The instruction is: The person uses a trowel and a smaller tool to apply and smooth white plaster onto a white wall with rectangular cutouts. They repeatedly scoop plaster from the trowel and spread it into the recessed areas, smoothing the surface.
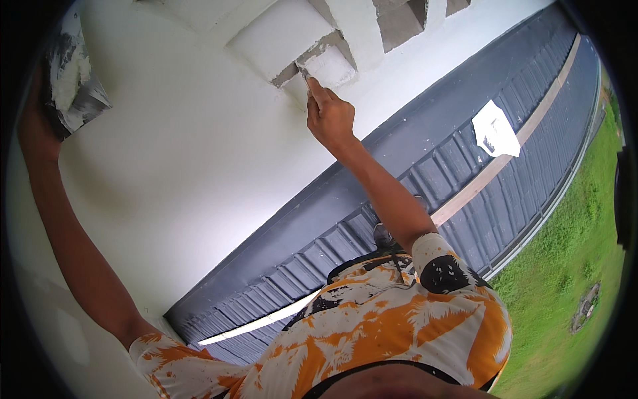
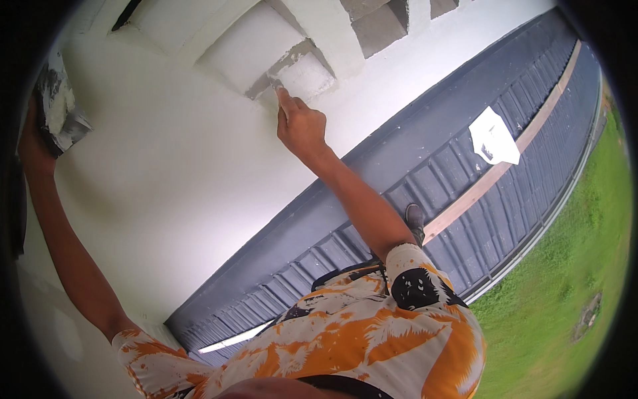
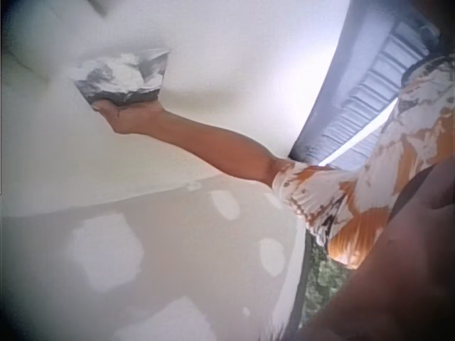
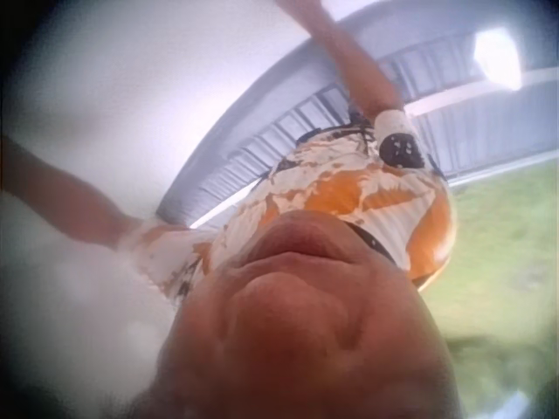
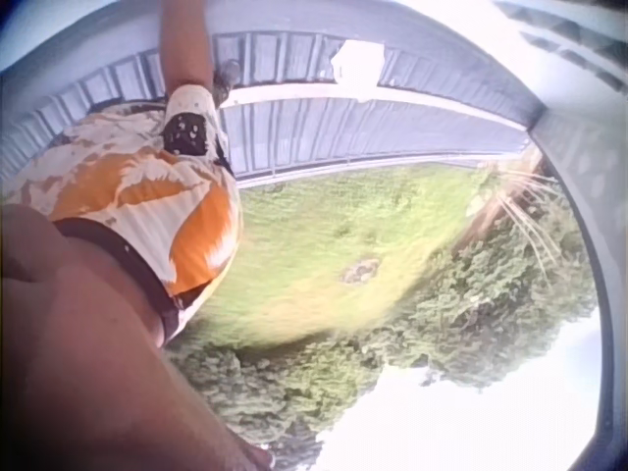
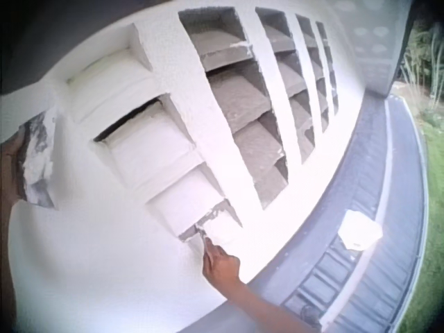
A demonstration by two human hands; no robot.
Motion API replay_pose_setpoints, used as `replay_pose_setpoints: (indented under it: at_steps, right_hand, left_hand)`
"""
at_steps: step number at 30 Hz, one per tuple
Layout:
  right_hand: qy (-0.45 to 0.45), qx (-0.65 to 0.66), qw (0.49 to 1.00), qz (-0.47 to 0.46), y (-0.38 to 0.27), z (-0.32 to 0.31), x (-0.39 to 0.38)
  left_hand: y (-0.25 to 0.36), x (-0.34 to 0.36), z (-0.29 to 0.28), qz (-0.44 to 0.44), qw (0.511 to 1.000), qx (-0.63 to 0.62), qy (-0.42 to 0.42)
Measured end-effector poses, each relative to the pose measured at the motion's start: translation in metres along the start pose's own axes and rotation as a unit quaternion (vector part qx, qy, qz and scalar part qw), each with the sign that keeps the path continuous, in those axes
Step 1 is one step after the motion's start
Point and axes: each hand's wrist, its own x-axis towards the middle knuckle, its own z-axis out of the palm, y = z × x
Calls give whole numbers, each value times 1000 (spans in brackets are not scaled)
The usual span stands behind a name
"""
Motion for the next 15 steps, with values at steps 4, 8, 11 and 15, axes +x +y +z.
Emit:
replay_pose_setpoints:
  at_steps: [4,8,11,15]
  right_hand:
    - [15,142,978,150,-1,-26,-14]
    - [-40,485,771,410,17,-36,9]
    - [-121,509,735,432,36,-30,19]
    - [-92,632,676,367,36,-21,37]
  left_hand:
    - [6,-9,-14,-32,999,-10,32]
    - [10,2,-25,-50,999,-5,-1]
    - [6,2,-22,-37,999,21,-14]
    - [8,-11,-15,-39,999,28,15]
